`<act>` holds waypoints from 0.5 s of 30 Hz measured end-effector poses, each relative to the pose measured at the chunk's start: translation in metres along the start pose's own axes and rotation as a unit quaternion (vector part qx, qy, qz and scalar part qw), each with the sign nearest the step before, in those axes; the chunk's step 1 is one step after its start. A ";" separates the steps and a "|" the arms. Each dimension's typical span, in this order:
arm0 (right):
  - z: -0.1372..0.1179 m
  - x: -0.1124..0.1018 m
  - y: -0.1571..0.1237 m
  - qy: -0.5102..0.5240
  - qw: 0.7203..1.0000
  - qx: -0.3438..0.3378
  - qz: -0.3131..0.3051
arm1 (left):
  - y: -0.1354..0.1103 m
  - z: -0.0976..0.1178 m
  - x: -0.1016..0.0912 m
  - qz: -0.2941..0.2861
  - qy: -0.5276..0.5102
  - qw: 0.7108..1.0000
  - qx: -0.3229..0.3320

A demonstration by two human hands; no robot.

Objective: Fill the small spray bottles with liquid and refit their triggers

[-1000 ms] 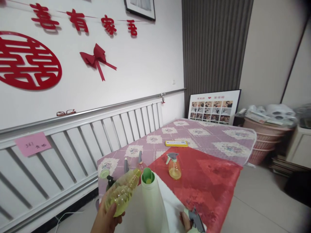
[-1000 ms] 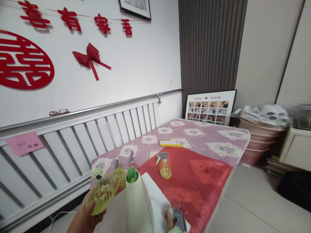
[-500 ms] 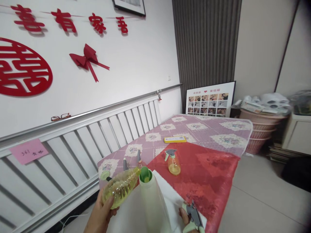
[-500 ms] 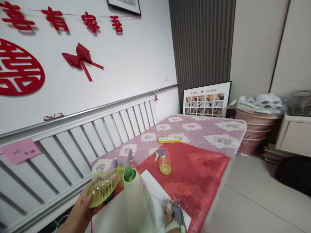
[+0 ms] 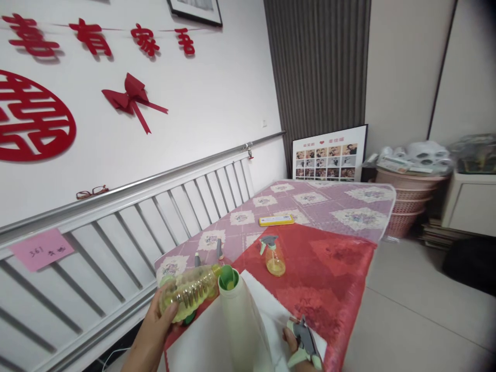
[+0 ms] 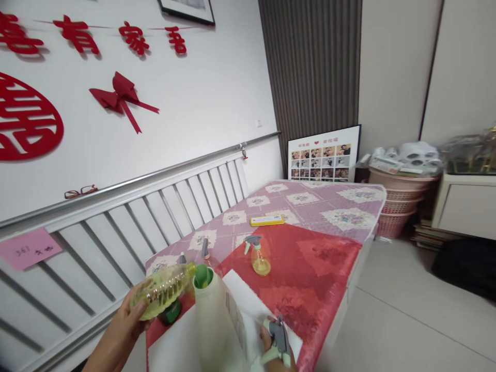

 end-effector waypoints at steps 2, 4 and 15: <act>-0.005 -0.001 -0.001 0.008 1.000 0.010 0.002 | 0.001 0.003 -0.002 0.004 0.017 1.000 0.008; -0.008 -0.003 -0.002 0.015 1.000 0.008 0.002 | 0.002 0.005 -0.004 0.007 0.032 0.999 0.011; -0.002 -0.001 -0.001 0.025 1.000 0.014 -0.005 | 0.004 0.017 -0.010 0.003 0.093 0.995 0.021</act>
Point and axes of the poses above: each hand's wrist, its own y-axis towards the middle knuckle, its own x-axis out of the palm, z = x × y, the point moved 2 cm from there along y, towards the middle knuckle, and after that the axes turned 7 degrees about -x, right-handed, at the moved point
